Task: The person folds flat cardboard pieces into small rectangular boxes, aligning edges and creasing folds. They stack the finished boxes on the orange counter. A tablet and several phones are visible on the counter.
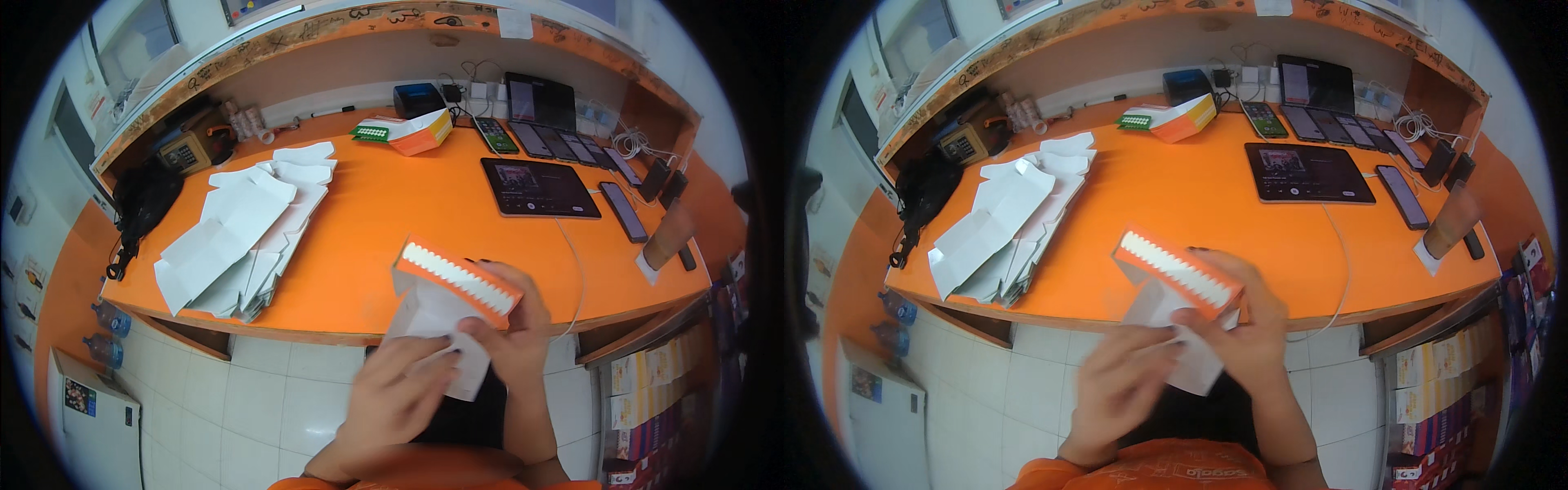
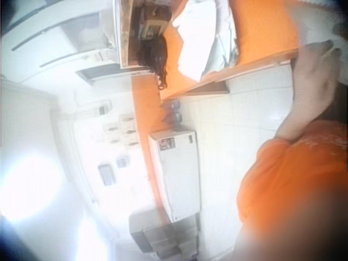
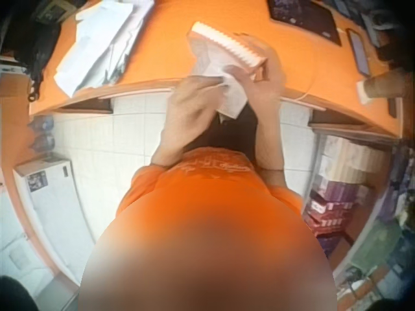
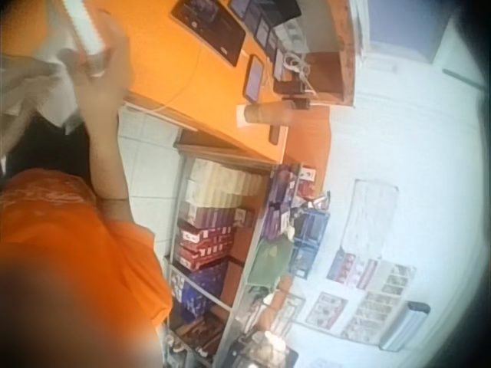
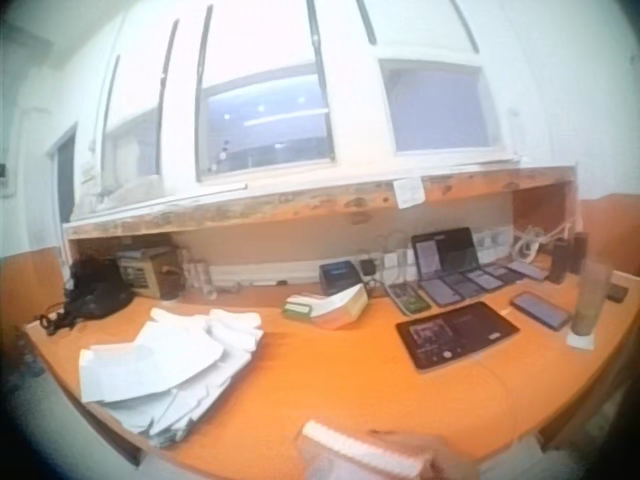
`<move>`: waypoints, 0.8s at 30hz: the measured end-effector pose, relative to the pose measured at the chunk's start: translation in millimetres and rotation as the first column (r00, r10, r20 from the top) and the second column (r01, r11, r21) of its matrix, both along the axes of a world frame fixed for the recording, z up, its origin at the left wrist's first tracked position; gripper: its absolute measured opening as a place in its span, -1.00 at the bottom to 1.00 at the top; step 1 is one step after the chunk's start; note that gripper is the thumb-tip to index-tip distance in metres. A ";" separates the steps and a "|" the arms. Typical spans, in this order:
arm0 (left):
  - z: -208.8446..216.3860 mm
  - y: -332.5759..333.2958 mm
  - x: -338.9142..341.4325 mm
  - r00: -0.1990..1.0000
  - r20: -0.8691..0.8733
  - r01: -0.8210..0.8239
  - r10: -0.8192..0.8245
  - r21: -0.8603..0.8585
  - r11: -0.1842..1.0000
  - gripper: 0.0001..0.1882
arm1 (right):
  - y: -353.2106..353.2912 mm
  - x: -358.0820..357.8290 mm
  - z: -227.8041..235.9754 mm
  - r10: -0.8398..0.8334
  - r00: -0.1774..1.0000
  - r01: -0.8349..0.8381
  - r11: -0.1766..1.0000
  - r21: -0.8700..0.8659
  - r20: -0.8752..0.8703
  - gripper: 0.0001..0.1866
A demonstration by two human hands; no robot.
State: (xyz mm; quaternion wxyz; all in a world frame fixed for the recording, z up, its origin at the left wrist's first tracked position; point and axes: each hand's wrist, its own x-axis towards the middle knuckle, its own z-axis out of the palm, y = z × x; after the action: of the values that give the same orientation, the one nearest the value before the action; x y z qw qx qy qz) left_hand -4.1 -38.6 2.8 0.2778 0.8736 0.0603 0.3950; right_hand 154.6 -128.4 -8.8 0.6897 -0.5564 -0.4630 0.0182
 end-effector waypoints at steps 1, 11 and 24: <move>5.3 3.6 -7.1 0.988 0.153 0.001 0.002 -0.019 1.000 -0.63 | -1.9 3.6 -1.5 0.065 0.978 -0.050 0.996 0.075 -0.199 -0.39; -5.5 21.5 4.9 0.970 0.241 0.182 0.031 -0.801 0.570 -0.73 | 1.4 -13.0 -19.8 0.435 0.799 -0.419 0.898 0.135 -0.416 -0.31; -23.4 22.0 32.3 0.883 0.408 0.295 0.234 -0.868 0.399 -0.82 | 3.7 -9.9 -3.4 -0.056 0.998 0.046 0.973 -0.227 -0.040 -0.69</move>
State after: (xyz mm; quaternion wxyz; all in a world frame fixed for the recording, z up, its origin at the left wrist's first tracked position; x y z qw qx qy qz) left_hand 28.1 -16.5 -20.6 0.7231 0.4530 0.1810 0.4890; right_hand 144.7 -124.7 -12.2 0.6328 -0.6423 -0.4273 0.0660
